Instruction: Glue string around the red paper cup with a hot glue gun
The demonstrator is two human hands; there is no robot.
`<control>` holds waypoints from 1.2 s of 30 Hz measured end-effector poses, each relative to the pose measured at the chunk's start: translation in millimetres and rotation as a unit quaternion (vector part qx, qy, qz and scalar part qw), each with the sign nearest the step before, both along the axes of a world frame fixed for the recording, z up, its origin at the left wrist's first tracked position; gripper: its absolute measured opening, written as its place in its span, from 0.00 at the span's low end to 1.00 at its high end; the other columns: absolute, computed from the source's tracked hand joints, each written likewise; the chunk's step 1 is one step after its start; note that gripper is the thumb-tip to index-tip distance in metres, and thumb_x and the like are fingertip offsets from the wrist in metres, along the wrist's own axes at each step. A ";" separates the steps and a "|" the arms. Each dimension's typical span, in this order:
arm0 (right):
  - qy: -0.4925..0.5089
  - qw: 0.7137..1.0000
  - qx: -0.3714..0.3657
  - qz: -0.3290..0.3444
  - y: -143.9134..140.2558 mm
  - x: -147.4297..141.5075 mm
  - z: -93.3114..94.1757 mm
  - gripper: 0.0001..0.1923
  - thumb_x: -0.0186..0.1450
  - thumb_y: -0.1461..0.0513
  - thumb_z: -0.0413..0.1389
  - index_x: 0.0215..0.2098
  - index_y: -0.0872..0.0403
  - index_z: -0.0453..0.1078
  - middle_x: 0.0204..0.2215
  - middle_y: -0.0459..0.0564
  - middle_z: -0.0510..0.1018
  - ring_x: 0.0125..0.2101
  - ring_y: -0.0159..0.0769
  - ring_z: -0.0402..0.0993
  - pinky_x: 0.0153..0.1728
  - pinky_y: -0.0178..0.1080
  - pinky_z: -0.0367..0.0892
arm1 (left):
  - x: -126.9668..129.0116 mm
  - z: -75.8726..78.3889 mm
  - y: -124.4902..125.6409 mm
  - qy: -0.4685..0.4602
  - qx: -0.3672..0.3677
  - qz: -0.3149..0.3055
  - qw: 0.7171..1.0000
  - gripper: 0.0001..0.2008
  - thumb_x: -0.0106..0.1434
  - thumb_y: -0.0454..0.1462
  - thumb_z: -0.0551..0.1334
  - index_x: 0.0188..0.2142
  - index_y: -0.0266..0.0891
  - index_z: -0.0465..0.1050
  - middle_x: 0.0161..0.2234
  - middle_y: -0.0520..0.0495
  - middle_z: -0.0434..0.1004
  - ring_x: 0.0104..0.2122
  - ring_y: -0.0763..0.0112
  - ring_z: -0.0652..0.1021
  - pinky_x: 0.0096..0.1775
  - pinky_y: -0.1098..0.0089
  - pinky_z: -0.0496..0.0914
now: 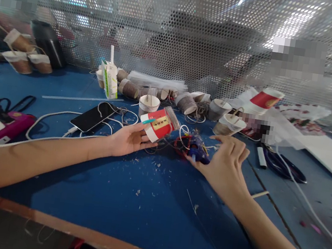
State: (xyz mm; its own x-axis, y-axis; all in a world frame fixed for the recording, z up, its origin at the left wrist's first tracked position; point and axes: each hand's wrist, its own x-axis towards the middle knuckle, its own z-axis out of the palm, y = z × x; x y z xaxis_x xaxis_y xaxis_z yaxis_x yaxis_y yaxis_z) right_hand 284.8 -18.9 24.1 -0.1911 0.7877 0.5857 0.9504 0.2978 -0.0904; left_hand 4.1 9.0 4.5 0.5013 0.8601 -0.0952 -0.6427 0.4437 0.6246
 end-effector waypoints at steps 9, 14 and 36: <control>0.152 0.932 -0.007 0.328 -33.2 -24.9 15.7 0.22 0.64 0.62 0.56 0.56 0.48 0.58 0.64 0.62 0.64 0.62 0.57 0.63 0.57 0.62 0.63 | 4.5 -0.8 -4.8 0.063 0.026 0.017 0.998 0.20 0.51 0.27 0.71 0.44 0.35 0.73 0.40 0.43 0.83 0.42 0.62 0.83 0.53 0.58 0.73; 0.211 0.840 -0.203 0.457 -39.4 -28.1 14.0 0.11 0.68 0.61 0.53 0.49 0.49 0.64 0.65 0.60 0.66 0.43 0.41 0.78 0.42 0.46 0.74 | 8.0 1.9 -13.0 0.078 0.056 -0.016 0.995 0.24 0.45 0.25 0.73 0.43 0.34 0.74 0.40 0.44 0.83 0.40 0.63 0.83 0.51 0.62 0.74; 0.520 0.729 -0.277 0.349 -43.0 -34.5 13.7 0.08 0.68 0.56 0.55 0.35 0.52 0.65 0.58 0.58 0.76 0.14 0.23 0.67 0.18 0.39 0.74 | 16.3 -0.2 -21.3 0.178 0.089 0.026 0.980 0.33 0.40 0.26 0.76 0.45 0.38 0.68 0.40 0.47 0.78 0.39 0.67 0.80 0.47 0.62 0.73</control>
State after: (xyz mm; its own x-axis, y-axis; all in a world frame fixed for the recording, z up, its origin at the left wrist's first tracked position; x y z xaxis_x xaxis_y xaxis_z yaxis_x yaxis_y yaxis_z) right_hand 250.3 -61.9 37.8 -0.3376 0.8822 0.3282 -0.0833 0.3193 -0.9440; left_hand 20.4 -12.4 4.3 0.4191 0.9022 -0.1024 -0.3896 0.2806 0.8772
